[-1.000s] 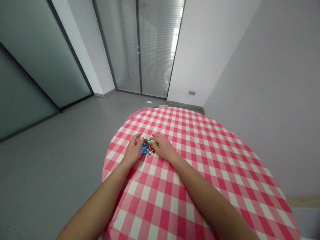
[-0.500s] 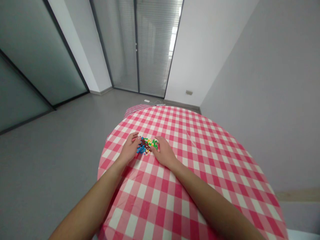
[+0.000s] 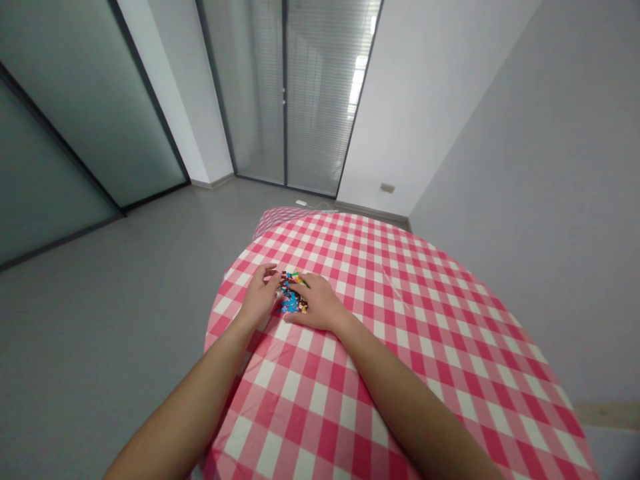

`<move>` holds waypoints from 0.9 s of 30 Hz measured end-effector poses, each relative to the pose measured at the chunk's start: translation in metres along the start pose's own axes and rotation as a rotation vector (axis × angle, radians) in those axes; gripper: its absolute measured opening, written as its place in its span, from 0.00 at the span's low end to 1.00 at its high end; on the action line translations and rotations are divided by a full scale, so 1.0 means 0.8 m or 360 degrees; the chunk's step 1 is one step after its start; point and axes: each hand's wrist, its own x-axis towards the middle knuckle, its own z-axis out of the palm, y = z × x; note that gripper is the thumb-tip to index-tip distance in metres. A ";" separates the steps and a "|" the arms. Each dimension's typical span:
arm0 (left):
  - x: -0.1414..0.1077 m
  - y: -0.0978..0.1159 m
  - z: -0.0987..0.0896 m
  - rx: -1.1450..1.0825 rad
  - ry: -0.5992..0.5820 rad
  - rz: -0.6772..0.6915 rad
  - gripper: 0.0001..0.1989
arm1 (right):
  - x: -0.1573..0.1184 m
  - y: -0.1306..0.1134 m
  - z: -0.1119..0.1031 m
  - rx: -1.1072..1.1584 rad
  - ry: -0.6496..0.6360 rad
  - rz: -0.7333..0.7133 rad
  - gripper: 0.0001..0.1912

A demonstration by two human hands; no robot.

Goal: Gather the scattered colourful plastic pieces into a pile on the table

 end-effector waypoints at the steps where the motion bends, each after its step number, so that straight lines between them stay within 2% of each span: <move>1: 0.000 0.000 -0.001 0.0077 0.0003 0.0027 0.16 | -0.001 0.000 -0.001 0.0012 -0.0002 -0.0013 0.31; 3: -0.001 0.000 -0.002 0.0277 -0.0011 0.0117 0.16 | 0.000 0.003 0.000 0.0097 0.0021 -0.0056 0.17; 4: -0.002 0.001 -0.003 0.0410 -0.0036 0.0188 0.17 | 0.001 0.005 0.000 0.0148 0.0034 -0.0087 0.15; 7: -0.003 0.000 -0.003 0.0894 -0.0120 0.0434 0.20 | 0.004 0.011 -0.001 0.0207 0.0050 -0.0129 0.18; 11: -0.006 0.001 -0.002 0.1291 -0.0274 0.0520 0.26 | -0.002 0.015 -0.020 -0.0004 0.0064 0.0206 0.15; 15: -0.010 0.007 0.000 0.1301 -0.0471 0.0570 0.23 | -0.012 0.019 -0.039 -0.0043 -0.0066 0.0537 0.33; 17: -0.012 0.009 -0.001 0.1271 -0.0516 0.0617 0.21 | -0.013 0.023 -0.040 0.0010 -0.0144 0.0582 0.35; 20: -0.016 0.008 -0.001 0.1252 -0.0538 0.0653 0.22 | -0.010 0.027 -0.031 0.0096 -0.0106 0.0517 0.25; 23: -0.024 0.006 -0.001 0.1180 -0.0593 0.0666 0.25 | -0.001 0.025 -0.016 0.0219 0.0074 0.0507 0.14; 27: -0.034 0.008 0.002 0.0988 -0.0666 0.0672 0.28 | 0.008 0.019 0.001 0.0729 0.0312 0.0567 0.11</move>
